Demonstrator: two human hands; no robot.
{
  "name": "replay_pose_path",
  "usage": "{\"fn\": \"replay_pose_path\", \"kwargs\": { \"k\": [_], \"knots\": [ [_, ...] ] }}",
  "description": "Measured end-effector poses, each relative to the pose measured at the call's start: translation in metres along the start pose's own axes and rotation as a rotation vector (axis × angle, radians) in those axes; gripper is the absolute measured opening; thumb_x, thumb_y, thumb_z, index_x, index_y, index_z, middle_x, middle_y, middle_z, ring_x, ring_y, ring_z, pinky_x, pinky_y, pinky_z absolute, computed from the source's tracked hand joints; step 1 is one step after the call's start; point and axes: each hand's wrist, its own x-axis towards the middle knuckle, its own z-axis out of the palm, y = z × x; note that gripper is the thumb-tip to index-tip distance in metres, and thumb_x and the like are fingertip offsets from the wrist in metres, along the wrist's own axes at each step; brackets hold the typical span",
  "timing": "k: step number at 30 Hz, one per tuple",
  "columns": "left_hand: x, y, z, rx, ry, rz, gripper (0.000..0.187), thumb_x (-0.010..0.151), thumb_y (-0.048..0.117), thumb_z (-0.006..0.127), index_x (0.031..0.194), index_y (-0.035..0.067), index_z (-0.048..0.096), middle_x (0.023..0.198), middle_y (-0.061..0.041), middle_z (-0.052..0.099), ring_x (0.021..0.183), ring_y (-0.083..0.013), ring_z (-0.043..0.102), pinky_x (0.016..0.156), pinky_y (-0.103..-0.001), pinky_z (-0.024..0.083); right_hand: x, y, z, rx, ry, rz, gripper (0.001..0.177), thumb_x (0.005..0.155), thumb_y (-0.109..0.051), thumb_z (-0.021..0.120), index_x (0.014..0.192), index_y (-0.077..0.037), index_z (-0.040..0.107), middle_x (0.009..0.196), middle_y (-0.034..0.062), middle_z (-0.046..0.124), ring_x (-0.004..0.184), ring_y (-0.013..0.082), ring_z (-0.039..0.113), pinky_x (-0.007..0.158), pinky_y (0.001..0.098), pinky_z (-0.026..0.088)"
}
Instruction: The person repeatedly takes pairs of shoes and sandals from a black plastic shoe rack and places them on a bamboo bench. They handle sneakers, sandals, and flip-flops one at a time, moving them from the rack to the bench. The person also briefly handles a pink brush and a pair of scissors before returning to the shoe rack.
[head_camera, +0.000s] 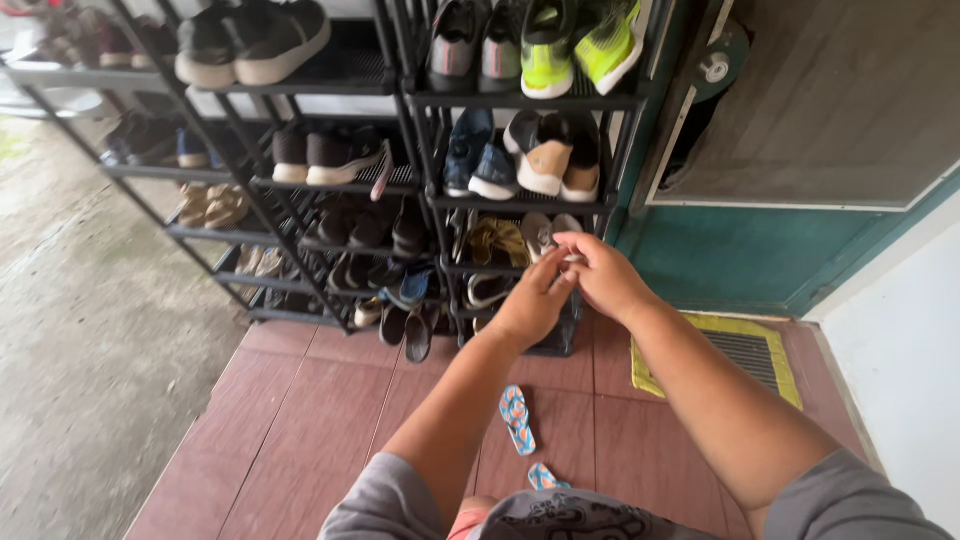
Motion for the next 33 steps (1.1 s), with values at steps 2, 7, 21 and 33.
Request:
{"fn": "replay_pose_path", "kwargs": {
  "k": [2, 7, 21, 33],
  "knots": [
    [0.039, -0.005, -0.02, 0.005, -0.036, -0.013, 0.047, 0.105, 0.032, 0.053, 0.144, 0.005, 0.053, 0.154, -0.022, 0.049, 0.147, -0.0353, 0.043, 0.121, -0.041, 0.034, 0.034, -0.015, -0.001, -0.181, 0.011, -0.084, 0.04, 0.091, -0.002, 0.064, 0.131, -0.005, 0.062, 0.119, 0.0101, 0.07, 0.108, 0.0182, 0.067, 0.093, 0.0296, 0.055],
    [0.144, -0.034, -0.066, 0.034, -0.094, 0.063, 0.041, 0.106, 0.029, 0.053, 0.139, 0.006, 0.062, 0.155, -0.023, 0.048, 0.147, -0.0371, 0.042, 0.121, -0.041, 0.034, 0.119, -0.055, -0.017, -0.882, 0.203, -0.505, 0.04, 0.082, -0.009, 0.079, 0.121, -0.01, 0.07, 0.133, 0.0152, 0.064, 0.123, 0.0346, 0.06, 0.104, 0.0445, 0.049],
    [0.371, -0.081, -0.117, 0.192, 0.034, 0.309, 0.058, 0.087, 0.012, 0.071, 0.139, 0.013, 0.046, 0.156, -0.015, 0.042, 0.131, -0.0386, 0.052, 0.098, -0.045, 0.051, 0.331, -0.069, -0.076, -1.766, 0.349, -0.294, 0.037, 0.074, -0.015, 0.072, 0.11, -0.01, 0.068, 0.112, 0.0051, 0.071, 0.124, 0.0282, 0.057, 0.099, 0.0493, 0.045],
    [0.394, -0.105, -0.116, 0.024, -0.066, 0.352, 0.054, 0.087, 0.009, 0.074, 0.134, 0.015, 0.049, 0.136, -0.015, 0.058, 0.123, -0.042, 0.058, 0.1, -0.047, 0.051, 0.337, -0.098, -0.104, -1.08, 0.109, -0.131, 0.086, 0.067, -0.001, 0.076, 0.149, -0.017, 0.052, 0.126, 0.019, 0.067, 0.111, 0.0382, 0.066, 0.09, 0.0457, 0.053]
  ]
}}
